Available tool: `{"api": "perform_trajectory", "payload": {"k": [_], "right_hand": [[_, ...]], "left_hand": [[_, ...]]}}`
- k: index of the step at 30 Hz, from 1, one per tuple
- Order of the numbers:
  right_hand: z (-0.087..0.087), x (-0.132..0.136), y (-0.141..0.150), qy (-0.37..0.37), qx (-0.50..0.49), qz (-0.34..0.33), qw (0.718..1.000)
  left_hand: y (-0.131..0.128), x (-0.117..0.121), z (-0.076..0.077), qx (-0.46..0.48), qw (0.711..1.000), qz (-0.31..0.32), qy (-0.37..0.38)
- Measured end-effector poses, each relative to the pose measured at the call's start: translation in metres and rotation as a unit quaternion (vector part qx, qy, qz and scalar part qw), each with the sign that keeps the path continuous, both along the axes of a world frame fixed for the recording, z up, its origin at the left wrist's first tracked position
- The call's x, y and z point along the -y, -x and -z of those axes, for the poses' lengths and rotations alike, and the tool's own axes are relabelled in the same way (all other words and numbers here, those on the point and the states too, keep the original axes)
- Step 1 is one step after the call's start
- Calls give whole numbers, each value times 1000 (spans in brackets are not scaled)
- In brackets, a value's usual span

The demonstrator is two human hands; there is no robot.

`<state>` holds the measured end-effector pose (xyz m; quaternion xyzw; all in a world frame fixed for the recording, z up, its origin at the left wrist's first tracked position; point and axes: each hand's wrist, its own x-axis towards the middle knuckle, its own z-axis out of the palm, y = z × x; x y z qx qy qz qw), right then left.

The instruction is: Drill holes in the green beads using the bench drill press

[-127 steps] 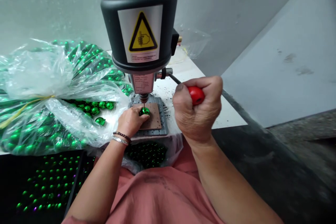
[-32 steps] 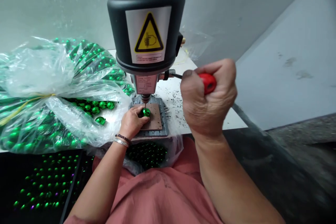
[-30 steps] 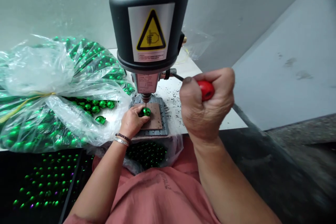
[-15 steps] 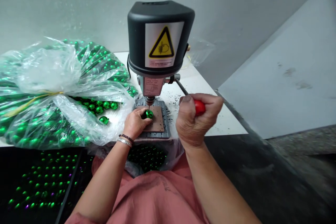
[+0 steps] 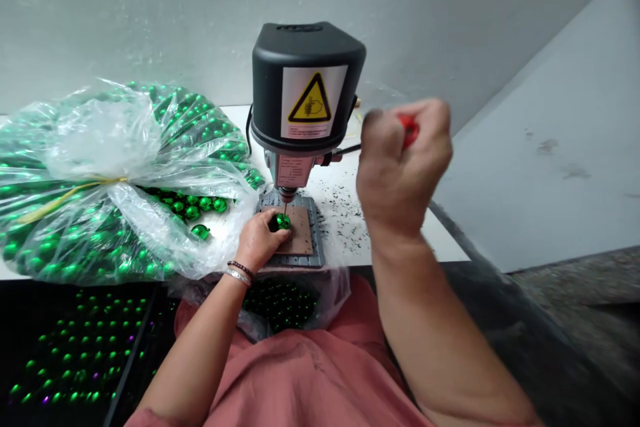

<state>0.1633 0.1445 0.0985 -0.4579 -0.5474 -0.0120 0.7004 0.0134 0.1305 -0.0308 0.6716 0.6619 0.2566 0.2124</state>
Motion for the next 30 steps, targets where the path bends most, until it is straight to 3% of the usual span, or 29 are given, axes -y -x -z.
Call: {"api": "perform_trajectory", "payload": {"k": [3, 5, 8, 11, 13, 15, 18, 22, 26, 30], "right_hand": [[-28, -15, -6, 90, 19, -23, 995], [-29, -21, -8, 111, 19, -28, 993], [-21, -24, -9, 97, 14, -32, 995], [-15, -25, -9, 74, 15, -38, 996], [-15, -24, -9, 68, 14, -45, 997], [-15, -23, -8, 67, 7, -50, 996], [-16, -19, -7, 75, -8, -67, 995], [-17, -15, -6, 73, -17, -75, 994], [-14, -14, -5, 65, -24, -79, 994], [-12, -13, -4, 44, -34, -84, 995]], "left_hand": [[8, 19, -12, 14, 999, 44, 26], [17, 37, -22, 26, 991, 116, 68], [32, 61, -40, 86, 976, 145, 141], [53, 62, -54, 144, 981, 85, 95], [69, 48, -57, 83, 996, -32, -6], [86, 28, -50, -43, 987, -141, -58], [106, 0, -28, -176, 964, -199, 8], [113, -17, -6, -249, 945, -206, 42], [99, -12, -1, -278, 929, -222, 101], [82, -1, 4, -273, 938, -193, 96]]}}
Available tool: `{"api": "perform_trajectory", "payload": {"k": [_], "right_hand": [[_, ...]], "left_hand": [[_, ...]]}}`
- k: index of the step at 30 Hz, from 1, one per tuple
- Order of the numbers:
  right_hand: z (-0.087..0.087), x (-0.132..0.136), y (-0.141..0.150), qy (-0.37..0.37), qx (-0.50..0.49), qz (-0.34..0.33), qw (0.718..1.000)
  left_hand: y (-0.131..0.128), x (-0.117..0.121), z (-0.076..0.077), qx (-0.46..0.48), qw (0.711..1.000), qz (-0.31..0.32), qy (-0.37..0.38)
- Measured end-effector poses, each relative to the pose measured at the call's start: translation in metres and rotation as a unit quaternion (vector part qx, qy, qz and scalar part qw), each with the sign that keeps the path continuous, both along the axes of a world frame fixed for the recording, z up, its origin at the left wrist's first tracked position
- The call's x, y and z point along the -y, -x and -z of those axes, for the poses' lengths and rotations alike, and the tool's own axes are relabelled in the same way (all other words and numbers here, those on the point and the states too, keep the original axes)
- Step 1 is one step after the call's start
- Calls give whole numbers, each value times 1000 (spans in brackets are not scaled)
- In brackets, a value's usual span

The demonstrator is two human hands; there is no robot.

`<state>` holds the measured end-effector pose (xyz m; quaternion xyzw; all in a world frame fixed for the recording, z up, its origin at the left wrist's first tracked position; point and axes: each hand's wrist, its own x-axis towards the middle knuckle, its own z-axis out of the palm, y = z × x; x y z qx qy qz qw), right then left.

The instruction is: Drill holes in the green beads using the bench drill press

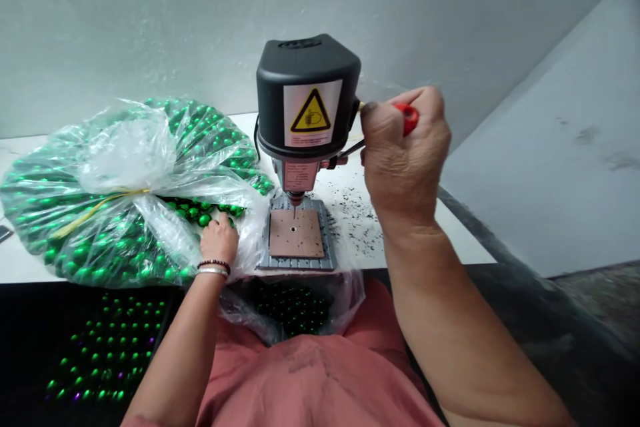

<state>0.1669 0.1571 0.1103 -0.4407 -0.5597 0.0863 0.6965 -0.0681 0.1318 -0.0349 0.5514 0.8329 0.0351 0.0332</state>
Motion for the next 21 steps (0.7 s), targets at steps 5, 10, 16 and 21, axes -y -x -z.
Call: {"api": "perform_trajectory", "payload": {"k": [5, 10, 16, 21], "right_hand": [[-1, 4, 0, -6, 6, 24, 1000], [0, 5, 0, -20, 35, 38, 998], [-1, 7, -1, -13, 23, 15, 1000], [-2, 8, -3, 5, 16, -17, 1000]], "left_hand": [[-3, 6, -17, 257, 949, -12, -181], [-26, 34, -53, 700, 693, 52, -165], [-62, 45, -38, 690, 715, 79, -82], [-70, 22, -18, 439, 889, 117, -58]]}}
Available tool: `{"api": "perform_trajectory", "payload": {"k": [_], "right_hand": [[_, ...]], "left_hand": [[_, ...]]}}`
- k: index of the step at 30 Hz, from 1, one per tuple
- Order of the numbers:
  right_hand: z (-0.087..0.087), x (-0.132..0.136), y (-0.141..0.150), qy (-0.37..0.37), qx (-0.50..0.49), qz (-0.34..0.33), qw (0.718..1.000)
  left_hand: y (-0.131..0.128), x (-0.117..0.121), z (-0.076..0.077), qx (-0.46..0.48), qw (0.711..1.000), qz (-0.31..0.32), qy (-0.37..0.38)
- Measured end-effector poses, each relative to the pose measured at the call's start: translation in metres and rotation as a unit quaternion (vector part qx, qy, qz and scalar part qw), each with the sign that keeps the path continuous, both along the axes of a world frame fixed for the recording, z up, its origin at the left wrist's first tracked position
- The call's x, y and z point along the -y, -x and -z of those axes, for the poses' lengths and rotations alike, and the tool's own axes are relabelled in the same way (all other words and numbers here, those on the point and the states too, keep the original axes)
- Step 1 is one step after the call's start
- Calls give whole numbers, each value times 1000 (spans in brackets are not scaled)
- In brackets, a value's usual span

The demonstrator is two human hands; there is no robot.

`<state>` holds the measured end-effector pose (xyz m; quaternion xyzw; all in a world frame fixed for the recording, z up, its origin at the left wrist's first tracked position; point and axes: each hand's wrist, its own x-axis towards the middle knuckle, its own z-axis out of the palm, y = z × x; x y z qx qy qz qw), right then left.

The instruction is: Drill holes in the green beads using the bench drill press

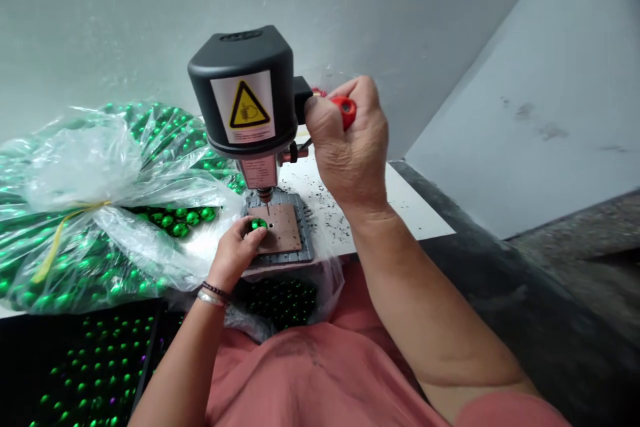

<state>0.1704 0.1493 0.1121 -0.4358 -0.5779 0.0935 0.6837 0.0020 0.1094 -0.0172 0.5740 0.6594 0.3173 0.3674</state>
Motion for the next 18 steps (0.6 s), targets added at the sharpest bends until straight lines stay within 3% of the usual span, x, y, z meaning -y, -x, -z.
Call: {"api": "perform_trajectory", "payload": {"k": [6, 12, 18], "right_hand": [[1, -1, -2, 26, 6, -18, 999], [1, 0, -3, 37, 12, -25, 999], [1, 1, -3, 28, 2, -21, 999]], "left_hand": [[-9, -14, -6, -207, 977, 51, -17], [-7, -14, -10, -268, 962, 57, 5], [-8, -17, -6, -303, 952, 51, -21]]}}
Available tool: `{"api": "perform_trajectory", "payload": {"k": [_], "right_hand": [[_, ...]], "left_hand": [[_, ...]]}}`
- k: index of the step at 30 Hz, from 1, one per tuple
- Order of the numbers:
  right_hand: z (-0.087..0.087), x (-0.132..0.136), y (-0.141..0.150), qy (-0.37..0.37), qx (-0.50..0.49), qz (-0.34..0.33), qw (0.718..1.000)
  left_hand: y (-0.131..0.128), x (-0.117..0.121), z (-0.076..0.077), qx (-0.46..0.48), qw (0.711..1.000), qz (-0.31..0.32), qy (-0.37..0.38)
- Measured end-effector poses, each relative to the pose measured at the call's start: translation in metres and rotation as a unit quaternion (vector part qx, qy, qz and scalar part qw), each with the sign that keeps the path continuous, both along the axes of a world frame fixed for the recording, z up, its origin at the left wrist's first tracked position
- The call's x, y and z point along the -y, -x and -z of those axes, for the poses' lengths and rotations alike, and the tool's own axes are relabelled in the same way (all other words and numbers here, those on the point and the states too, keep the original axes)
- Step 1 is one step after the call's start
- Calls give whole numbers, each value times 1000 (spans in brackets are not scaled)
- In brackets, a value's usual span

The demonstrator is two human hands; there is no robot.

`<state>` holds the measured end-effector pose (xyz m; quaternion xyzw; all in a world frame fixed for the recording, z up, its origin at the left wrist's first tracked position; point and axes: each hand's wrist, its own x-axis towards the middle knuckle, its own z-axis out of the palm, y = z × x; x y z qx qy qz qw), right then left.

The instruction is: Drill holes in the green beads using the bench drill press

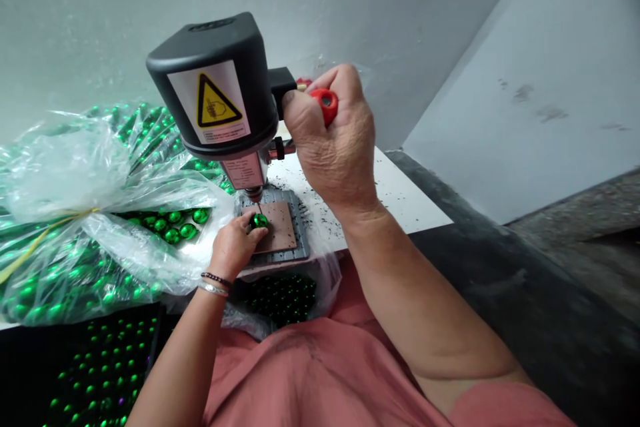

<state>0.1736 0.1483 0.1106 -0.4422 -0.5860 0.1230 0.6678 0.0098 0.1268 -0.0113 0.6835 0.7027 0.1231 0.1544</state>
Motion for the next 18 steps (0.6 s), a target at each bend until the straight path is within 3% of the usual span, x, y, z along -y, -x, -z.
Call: {"api": "perform_trajectory", "payload": {"k": [6, 11, 18], "right_hand": [[-1, 0, 0, 6, 21, 15, 1000], [4, 4, -1, -21, 3, -8, 1000], [19, 16, 0, -59, 51, 75, 994]], "left_hand": [[-3, -12, 1, -6, 998, 55, -11], [-3, -14, 3, 18, 998, 54, 3], [-5, -13, 0, 14, 999, 48, 12]]}}
